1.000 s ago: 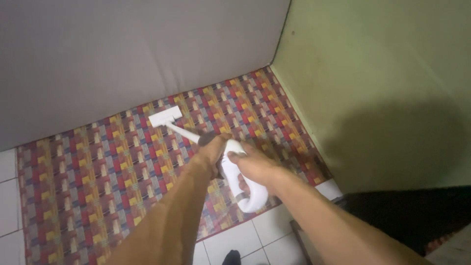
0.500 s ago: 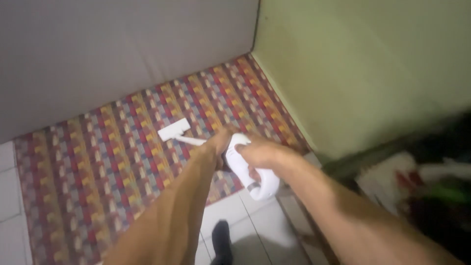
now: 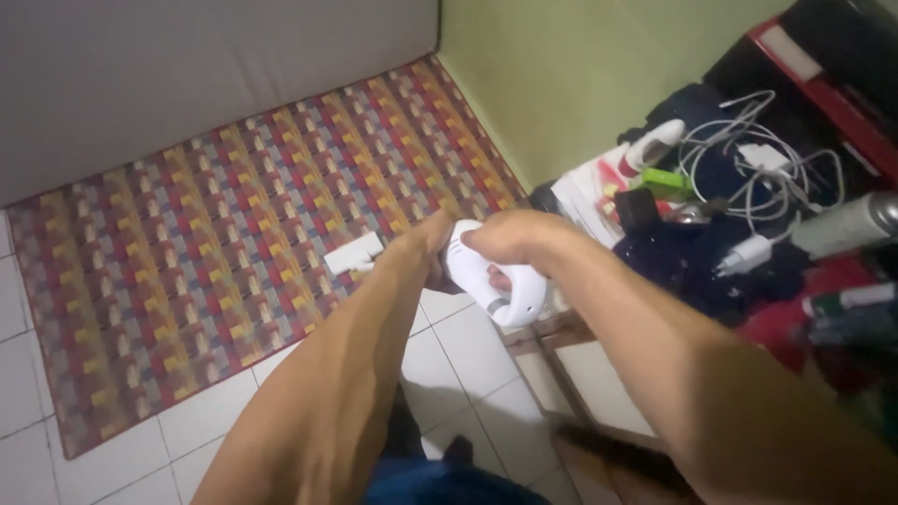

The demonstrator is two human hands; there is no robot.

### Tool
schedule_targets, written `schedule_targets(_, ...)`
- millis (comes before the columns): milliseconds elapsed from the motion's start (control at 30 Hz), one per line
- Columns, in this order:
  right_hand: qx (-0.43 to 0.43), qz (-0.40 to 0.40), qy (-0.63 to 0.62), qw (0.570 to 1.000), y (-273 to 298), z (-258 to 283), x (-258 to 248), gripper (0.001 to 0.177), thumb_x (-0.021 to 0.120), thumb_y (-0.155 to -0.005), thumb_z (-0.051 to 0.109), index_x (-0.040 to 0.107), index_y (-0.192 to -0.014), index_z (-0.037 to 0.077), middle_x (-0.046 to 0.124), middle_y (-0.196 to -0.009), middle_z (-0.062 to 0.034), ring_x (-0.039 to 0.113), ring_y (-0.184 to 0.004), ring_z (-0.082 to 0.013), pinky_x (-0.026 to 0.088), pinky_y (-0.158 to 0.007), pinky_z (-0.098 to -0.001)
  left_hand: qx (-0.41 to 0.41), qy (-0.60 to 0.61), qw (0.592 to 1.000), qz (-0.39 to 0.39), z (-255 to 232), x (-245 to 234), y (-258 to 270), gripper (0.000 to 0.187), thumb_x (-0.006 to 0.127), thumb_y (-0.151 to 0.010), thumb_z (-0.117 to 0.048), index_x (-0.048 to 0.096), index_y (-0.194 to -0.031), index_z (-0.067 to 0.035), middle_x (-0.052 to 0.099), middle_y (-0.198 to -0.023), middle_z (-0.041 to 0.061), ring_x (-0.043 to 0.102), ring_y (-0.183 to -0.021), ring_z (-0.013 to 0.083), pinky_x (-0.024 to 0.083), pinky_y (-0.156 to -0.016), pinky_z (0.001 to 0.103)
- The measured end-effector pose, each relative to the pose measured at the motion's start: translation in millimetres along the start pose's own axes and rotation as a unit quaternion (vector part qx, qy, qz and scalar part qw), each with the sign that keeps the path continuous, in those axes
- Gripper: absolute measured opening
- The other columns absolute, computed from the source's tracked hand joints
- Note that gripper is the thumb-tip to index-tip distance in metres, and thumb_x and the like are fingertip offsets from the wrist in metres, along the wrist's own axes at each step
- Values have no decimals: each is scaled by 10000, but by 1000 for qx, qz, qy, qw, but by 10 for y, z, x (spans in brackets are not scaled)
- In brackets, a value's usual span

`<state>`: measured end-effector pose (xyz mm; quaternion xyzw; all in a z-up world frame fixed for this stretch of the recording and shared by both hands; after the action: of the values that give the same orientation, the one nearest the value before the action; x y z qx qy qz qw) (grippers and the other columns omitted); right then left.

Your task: The person vacuums the tiled floor and a patterned rug using a vacuum cleaner.

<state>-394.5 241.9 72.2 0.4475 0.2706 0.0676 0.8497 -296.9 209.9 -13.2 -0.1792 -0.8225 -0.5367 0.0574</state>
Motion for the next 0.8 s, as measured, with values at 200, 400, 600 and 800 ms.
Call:
schedule_targets(200,5,2,9,1000,55,-62,-76,384,526,-1021,343,659,-969,-13,627,-742,-89,581,-517,-173,529,-472,-324,-2,-14,999,45,45,137,-37,322,533,-927,-325,676,-1071,-76,723,-920,109,723,-775,267,613,-748,479)
schedule_targets(400,-29,-2,49,998,-211,59,-178,424,504,-1018,354,695,-997,-24,658,-745,-133,596,-512,-204,507,-467,-364,3,-29,997,69,-155,77,-260,356,507,-923,-373,672,-1071,-95,720,-918,98,713,-759,259,596,-740,462)
schedule_targets(600,-46,-19,53,997,-638,456,-200,369,485,-1015,364,663,-1161,75,678,-718,-114,626,-530,-203,524,-499,-368,13,-51,997,50,-616,-242,-702,352,489,-935,-322,674,-1103,-74,729,-943,118,735,-785,274,610,-761,516)
schedule_targets(800,-61,-45,-5,997,-1034,1167,-250,420,551,-977,330,583,-1360,160,721,-769,-147,635,-517,-229,527,-511,-400,16,-39,997,-71,-1345,-833,-936,409,576,-943,-381,645,-1158,-39,732,-1009,145,741,-809,304,621,-716,533)
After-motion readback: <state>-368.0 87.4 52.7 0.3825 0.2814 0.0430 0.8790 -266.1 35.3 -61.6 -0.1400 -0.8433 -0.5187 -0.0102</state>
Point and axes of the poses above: each hand's wrist, its own y-axis away from the middle knuckle, its own x-axis out of the palm, z = x × y, the point moved 9 cm from there along -y, towards the middle knuckle
